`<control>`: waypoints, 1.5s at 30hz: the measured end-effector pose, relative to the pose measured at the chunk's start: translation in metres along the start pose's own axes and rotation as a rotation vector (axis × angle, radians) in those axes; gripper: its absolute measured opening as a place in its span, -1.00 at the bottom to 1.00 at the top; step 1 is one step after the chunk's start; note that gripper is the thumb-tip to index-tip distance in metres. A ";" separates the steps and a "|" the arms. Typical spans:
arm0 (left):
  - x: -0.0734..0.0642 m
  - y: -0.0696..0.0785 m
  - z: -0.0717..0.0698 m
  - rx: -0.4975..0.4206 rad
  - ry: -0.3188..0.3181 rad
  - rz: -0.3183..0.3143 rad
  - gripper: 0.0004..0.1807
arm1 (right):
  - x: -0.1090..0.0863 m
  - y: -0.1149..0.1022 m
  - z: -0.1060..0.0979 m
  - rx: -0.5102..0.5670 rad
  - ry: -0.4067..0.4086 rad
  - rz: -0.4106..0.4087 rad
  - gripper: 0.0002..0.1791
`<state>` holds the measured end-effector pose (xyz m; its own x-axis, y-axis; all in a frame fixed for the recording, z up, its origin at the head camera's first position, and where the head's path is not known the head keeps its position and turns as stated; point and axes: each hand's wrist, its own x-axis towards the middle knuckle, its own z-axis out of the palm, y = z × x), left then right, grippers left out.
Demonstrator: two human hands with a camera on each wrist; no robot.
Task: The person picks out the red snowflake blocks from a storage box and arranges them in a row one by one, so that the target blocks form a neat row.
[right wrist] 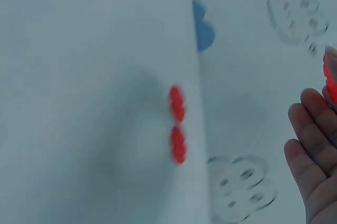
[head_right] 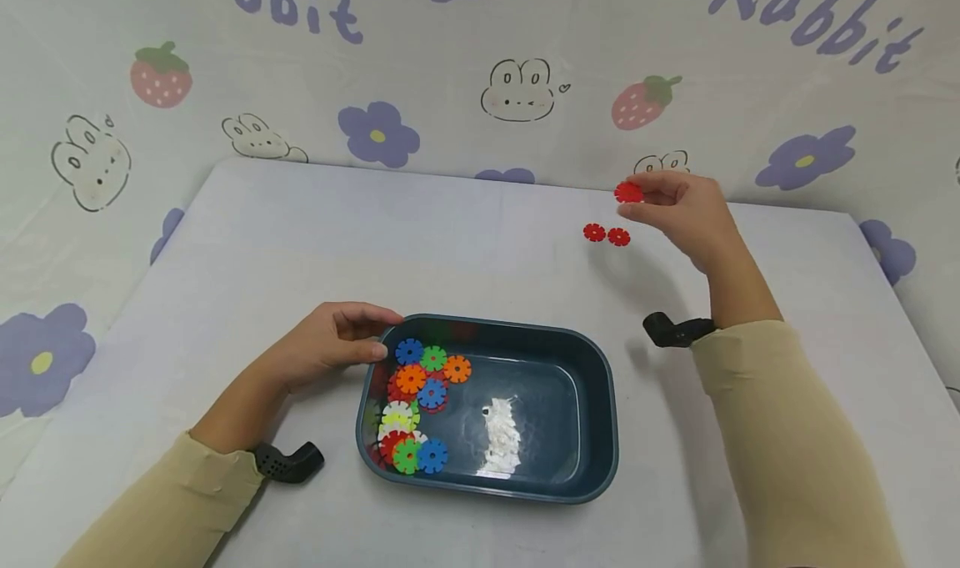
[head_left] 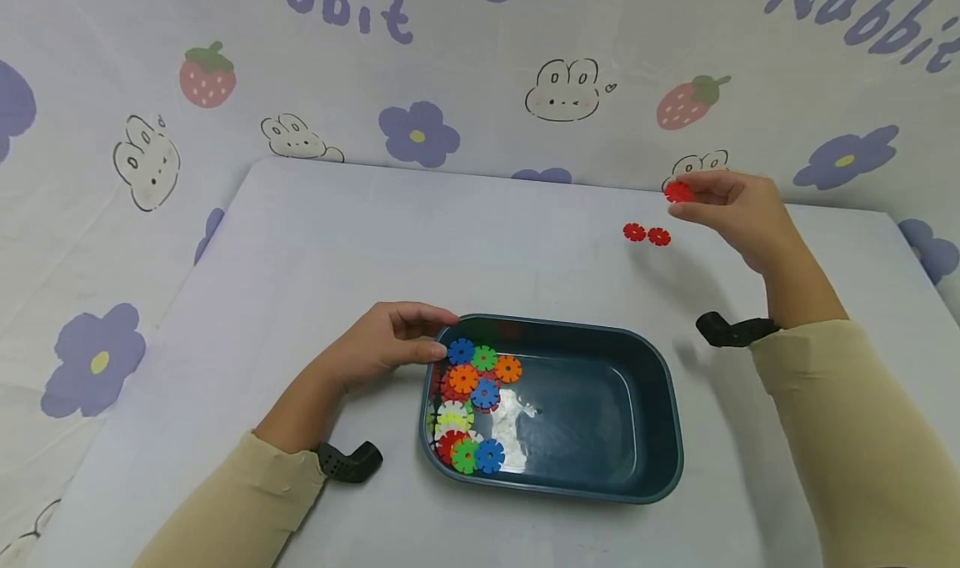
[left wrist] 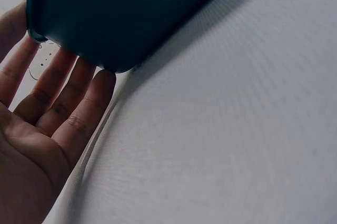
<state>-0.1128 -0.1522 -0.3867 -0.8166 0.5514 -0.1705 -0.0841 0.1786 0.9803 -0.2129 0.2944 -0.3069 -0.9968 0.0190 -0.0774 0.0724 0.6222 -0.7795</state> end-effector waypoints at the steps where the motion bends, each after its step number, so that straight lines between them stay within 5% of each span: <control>1: 0.000 0.000 0.000 0.001 0.000 -0.001 -0.52 | 0.002 0.008 -0.001 0.000 0.016 0.038 -0.30; 7: 0.000 -0.001 0.000 0.000 0.003 0.000 -0.53 | 0.013 0.049 0.001 -0.009 0.067 0.196 -0.23; 14: -0.001 -0.001 0.000 0.000 0.007 -0.006 -0.54 | 0.023 0.075 0.007 -0.057 0.028 0.260 -0.19; 33: 0.000 0.000 0.000 -0.003 0.010 -0.010 -0.53 | 0.031 0.073 0.012 -0.377 -0.091 0.171 -0.31; 45: 0.001 0.000 0.001 -0.014 0.007 -0.007 -0.53 | 0.029 0.067 0.013 -0.401 -0.097 0.186 -0.34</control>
<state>-0.1130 -0.1514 -0.3871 -0.8202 0.5441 -0.1768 -0.0977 0.1713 0.9804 -0.2365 0.3265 -0.3696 -0.9590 0.0971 -0.2664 0.2119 0.8697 -0.4459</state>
